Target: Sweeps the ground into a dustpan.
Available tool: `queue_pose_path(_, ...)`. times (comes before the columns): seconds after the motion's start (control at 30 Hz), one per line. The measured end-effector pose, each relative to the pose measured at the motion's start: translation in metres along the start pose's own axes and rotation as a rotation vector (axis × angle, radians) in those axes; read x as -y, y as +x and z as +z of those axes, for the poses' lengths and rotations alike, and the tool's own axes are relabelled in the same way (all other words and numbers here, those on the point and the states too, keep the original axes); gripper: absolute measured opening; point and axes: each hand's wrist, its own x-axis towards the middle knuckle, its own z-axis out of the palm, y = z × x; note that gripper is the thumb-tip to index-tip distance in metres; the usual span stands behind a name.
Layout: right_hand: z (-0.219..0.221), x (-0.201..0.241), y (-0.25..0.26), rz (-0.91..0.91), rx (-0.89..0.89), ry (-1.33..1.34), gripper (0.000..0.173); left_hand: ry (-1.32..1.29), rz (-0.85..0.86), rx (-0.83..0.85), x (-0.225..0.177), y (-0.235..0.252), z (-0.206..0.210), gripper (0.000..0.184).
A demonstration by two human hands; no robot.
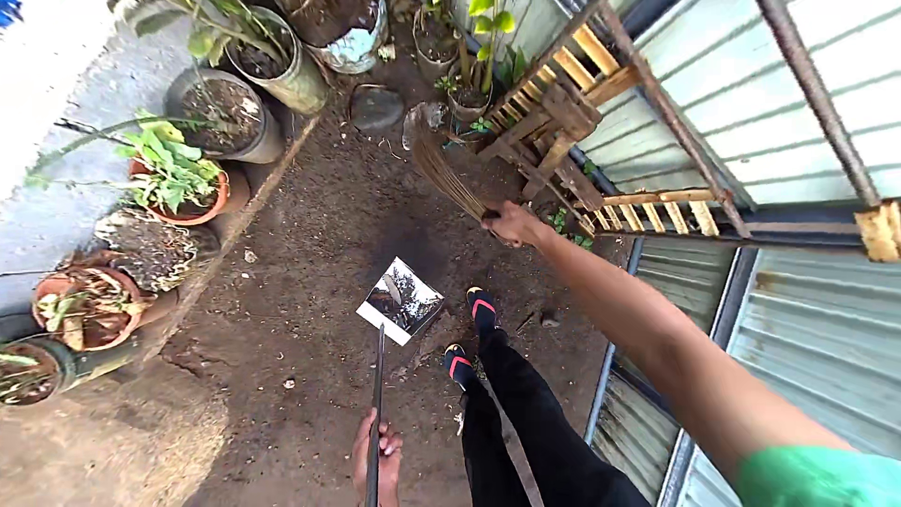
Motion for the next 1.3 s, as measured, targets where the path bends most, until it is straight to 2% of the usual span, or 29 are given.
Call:
queue_pose_path(0.1, -0.032, -0.022, -0.071, -0.091, -0.066, -0.167, 0.060, -0.041, -0.004, -0.024, -0.004, -0.005, 0.003, 0.037)
queue_pose_path(0.17, -0.051, -0.022, -0.093, -0.067, -0.125, -0.203, 0.062, -0.058, -0.002, -0.042, -0.006, -0.005, 0.008, 0.036)
queue_pose_path(0.23, -0.057, -0.011, -0.072, 0.016, -0.153, -0.169, 0.063, -0.057, 0.007, -0.071, -0.009, -0.006, 0.015, 0.034)
queue_pose_path(0.3, -0.049, 0.007, -0.020, 0.131, -0.125, -0.011, 0.056, -0.059, 0.013, -0.076, -0.010, -0.005, 0.023, 0.033)
queue_pose_path(0.37, -0.016, 0.019, 0.016, 0.162, 0.016, 0.175, 0.048, -0.069, 0.014, -0.053, -0.013, -0.005, 0.028, 0.037)
queue_pose_path(0.47, 0.018, 0.031, 0.022, 0.117, 0.176, 0.197, 0.061, -0.093, 0.035, -0.032, -0.016, -0.005, 0.040, 0.038)
queue_pose_path(0.53, 0.022, 0.009, -0.001, 0.078, 0.178, 0.157, 0.063, -0.082, 0.042, -0.050, -0.022, -0.011, 0.041, 0.035)
queue_pose_path(0.6, -0.003, -0.015, -0.029, -0.019, 0.113, 0.054, 0.060, -0.091, 0.051, -0.030, -0.023, -0.006, 0.048, 0.028)
queue_pose_path(0.67, -0.030, -0.027, -0.071, -0.073, 0.078, -0.055, 0.060, -0.090, 0.053, -0.019, -0.028, -0.008, 0.052, 0.030)
queue_pose_path(0.77, -0.039, -0.018, -0.106, 0.008, -0.007, -0.089, 0.061, -0.071, 0.053, 0.006, -0.034, -0.012, 0.057, 0.036)
queue_pose_path(0.8, -0.036, -0.019, -0.098, 0.033, -0.058, -0.096, 0.062, -0.064, 0.053, 0.005, -0.033, -0.013, 0.058, 0.035)
queue_pose_path(0.87, -0.036, -0.024, -0.050, 0.025, -0.162, -0.092, 0.063, -0.055, 0.058, 0.012, -0.033, -0.013, 0.061, 0.029)
queue_pose_path(0.97, -0.029, 0.000, 0.009, 0.046, -0.217, 0.016, 0.065, -0.061, 0.052, 0.004, -0.035, -0.014, 0.056, 0.028)
queue_pose_path(1.03, -0.013, 0.013, -0.001, -0.028, -0.146, 0.052, 0.064, -0.056, 0.048, -0.004, -0.028, -0.013, 0.051, 0.027)
queue_pose_path(1.13, 0.011, 0.015, -0.035, -0.170, 0.066, -0.092, 0.063, -0.047, 0.044, -0.023, -0.021, -0.013, 0.056, 0.024)
queue_pose_path(1.23, 0.036, 0.034, -0.085, -0.180, 0.220, -0.235, 0.062, -0.079, 0.046, -0.043, -0.025, -0.018, 0.054, 0.024)
queue_pose_path(1.3, 0.040, 0.033, -0.103, -0.151, 0.209, -0.232, 0.061, -0.104, 0.035, -0.054, -0.025, -0.022, 0.047, 0.028)
